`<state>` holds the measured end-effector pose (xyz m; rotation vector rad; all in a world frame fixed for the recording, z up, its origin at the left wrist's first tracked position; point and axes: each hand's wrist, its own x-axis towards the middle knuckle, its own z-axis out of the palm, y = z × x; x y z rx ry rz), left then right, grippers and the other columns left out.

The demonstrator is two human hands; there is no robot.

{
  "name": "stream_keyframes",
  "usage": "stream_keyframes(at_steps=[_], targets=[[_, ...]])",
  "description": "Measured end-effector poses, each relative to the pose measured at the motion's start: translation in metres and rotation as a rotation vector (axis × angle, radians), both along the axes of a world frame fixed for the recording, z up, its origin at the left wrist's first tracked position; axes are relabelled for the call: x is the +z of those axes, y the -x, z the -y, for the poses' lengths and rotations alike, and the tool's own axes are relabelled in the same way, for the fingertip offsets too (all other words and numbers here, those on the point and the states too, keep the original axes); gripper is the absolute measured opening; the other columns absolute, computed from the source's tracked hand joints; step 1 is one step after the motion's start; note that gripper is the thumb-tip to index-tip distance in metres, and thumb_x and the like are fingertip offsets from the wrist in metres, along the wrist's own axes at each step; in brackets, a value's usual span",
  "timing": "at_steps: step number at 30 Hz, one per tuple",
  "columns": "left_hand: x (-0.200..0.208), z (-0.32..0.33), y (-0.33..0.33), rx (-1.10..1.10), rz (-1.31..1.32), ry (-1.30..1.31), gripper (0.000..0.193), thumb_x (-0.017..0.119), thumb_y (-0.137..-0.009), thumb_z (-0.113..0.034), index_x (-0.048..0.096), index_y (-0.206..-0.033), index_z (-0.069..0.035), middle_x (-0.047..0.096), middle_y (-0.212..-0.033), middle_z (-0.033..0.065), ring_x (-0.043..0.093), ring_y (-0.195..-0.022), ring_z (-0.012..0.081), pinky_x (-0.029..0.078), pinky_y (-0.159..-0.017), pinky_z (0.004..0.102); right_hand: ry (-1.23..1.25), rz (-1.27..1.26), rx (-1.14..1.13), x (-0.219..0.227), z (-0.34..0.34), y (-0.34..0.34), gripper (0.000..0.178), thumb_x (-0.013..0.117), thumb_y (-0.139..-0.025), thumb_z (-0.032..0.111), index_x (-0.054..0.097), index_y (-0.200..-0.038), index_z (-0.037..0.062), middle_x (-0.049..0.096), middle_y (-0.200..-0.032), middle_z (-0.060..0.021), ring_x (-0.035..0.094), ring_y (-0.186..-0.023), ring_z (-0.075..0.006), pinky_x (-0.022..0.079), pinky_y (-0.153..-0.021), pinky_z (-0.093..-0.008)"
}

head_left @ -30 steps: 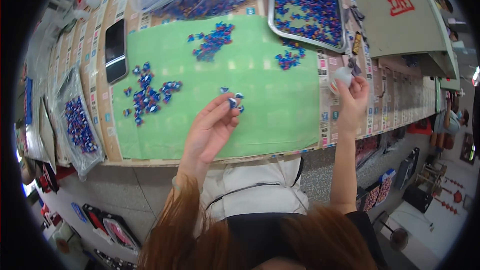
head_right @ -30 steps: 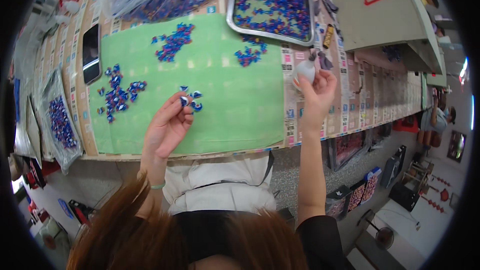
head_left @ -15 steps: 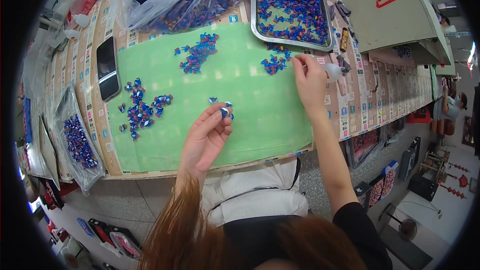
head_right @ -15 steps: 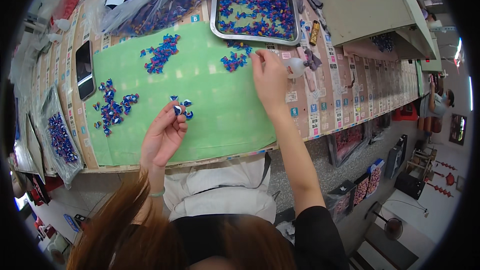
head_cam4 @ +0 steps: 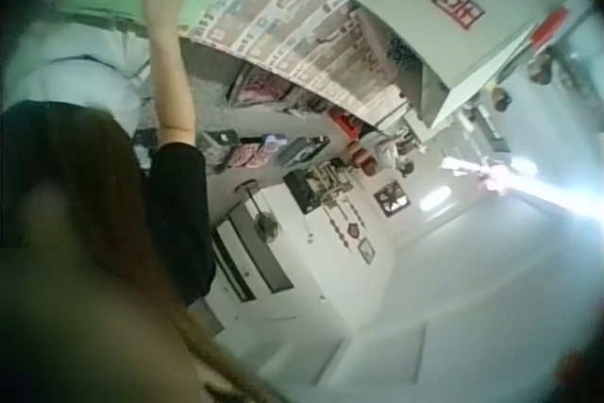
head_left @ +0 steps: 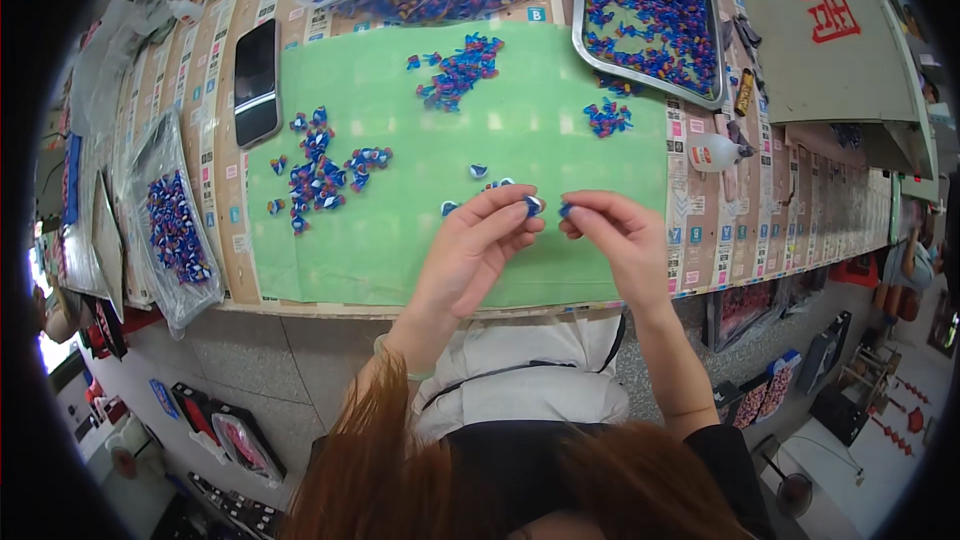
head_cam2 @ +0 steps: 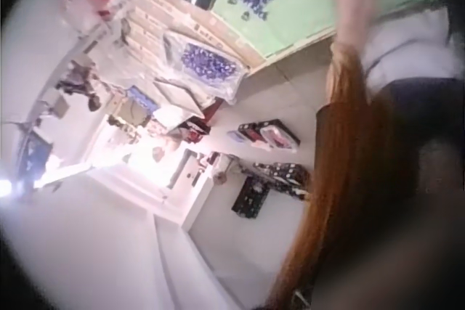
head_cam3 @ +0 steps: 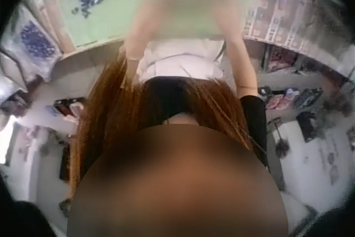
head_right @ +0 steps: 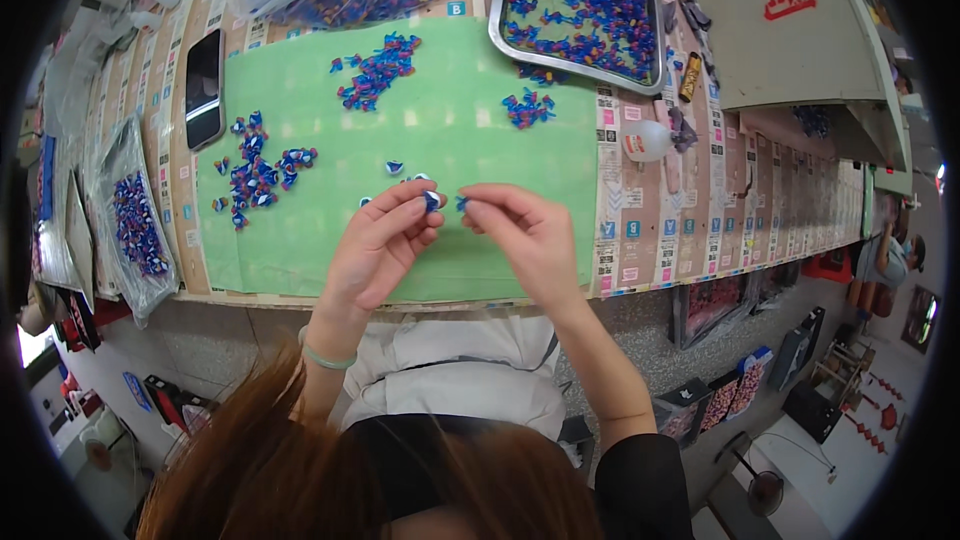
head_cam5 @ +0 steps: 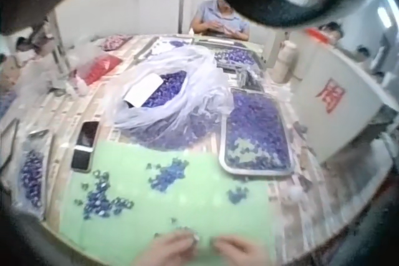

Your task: The recorder applies glue to small blue toy components and assembles them.

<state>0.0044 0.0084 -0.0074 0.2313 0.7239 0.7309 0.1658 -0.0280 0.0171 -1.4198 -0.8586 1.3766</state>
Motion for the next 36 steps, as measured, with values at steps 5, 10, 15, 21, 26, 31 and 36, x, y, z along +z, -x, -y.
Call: stream_keyframes(at_steps=[5, 10, 15, 21, 26, 31, 36], targets=[[0.002, 0.004, 0.000, -0.001, -0.021, -0.056, 0.021, 0.050, -0.080, -0.005, 0.052, -0.100, 0.002, 0.057, -0.087, 0.0065, 0.055, -0.075, 0.0108, 0.044, -0.069, 0.0218, -0.060, 0.136, 0.035, -0.002, 0.001, 0.014, 0.013, 0.053, -0.077, 0.000, 0.057, -0.089, -0.0043, 0.059, -0.075, -0.0070, 0.056, -0.068, -0.0104, 0.044, -0.062, -0.0200], [0.005, 0.005, 0.002, -0.012, -0.193, -0.183, 0.020, 0.051, -0.080, -0.004, 0.054, -0.098, 0.003, 0.058, -0.083, 0.0061, 0.055, -0.073, 0.0106, 0.045, -0.068, 0.0221, -0.219, 0.446, 0.116, 0.006, -0.003, 0.015, 0.010, 0.055, -0.074, -0.001, 0.059, -0.083, -0.0034, 0.060, -0.074, -0.0068, 0.056, -0.066, -0.0096, 0.043, -0.060, -0.0202], [0.004, 0.004, 0.004, -0.005, -0.178, -0.152, 0.021, 0.051, -0.080, -0.005, 0.054, -0.099, 0.003, 0.058, -0.082, 0.0062, 0.055, -0.073, 0.0111, 0.045, -0.067, 0.0219, -0.297, 0.561, 0.165, 0.008, -0.004, 0.018, 0.009, 0.056, -0.073, -0.002, 0.060, -0.081, -0.0027, 0.061, -0.073, -0.0069, 0.055, -0.065, -0.0096, 0.043, -0.059, -0.0205], [0.009, 0.006, -0.001, 0.045, -0.280, -0.294, 0.021, 0.052, -0.080, -0.004, 0.054, -0.100, 0.003, 0.058, -0.085, 0.0070, 0.056, -0.075, 0.0118, 0.045, -0.069, 0.0225, -0.111, 0.259, 0.030, -0.001, -0.001, 0.023, 0.008, 0.055, -0.075, 0.000, 0.057, -0.082, -0.0039, 0.059, -0.073, -0.0055, 0.055, -0.065, -0.0087, 0.043, -0.059, -0.0189], [0.011, 0.008, -0.002, 0.093, -0.427, -0.498, 0.022, 0.052, -0.079, -0.003, 0.055, -0.099, 0.003, 0.058, -0.089, 0.0078, 0.057, -0.077, 0.0122, 0.046, -0.071, 0.0233, -0.022, 0.047, -0.019, 0.002, -0.005, 0.024, 0.008, 0.054, -0.077, 0.000, 0.054, -0.083, -0.0040, 0.058, -0.073, -0.0046, 0.055, -0.066, -0.0081, 0.043, -0.060, -0.0185], [0.010, 0.003, 0.003, 0.017, -0.207, -0.198, 0.021, 0.052, -0.079, -0.002, 0.054, -0.099, 0.004, 0.058, -0.085, 0.0078, 0.056, -0.075, 0.0121, 0.045, -0.068, 0.0221, -0.150, 0.172, 0.007, -0.004, -0.002, 0.023, 0.007, 0.053, -0.077, -0.001, 0.054, -0.083, -0.0035, 0.058, -0.074, -0.0048, 0.055, -0.067, -0.0082, 0.043, -0.061, -0.0186], [0.011, 0.005, 0.002, 0.059, -0.247, -0.252, 0.020, 0.052, -0.079, -0.003, 0.054, -0.098, 0.004, 0.058, -0.084, 0.0079, 0.056, -0.074, 0.0119, 0.045, -0.067, 0.0219, 0.006, -0.069, -0.051, -0.001, -0.005, 0.023, 0.008, 0.054, -0.076, -0.001, 0.054, -0.083, -0.0040, 0.058, -0.076, -0.0052, 0.054, -0.070, -0.0076, 0.042, -0.062, -0.0185]])
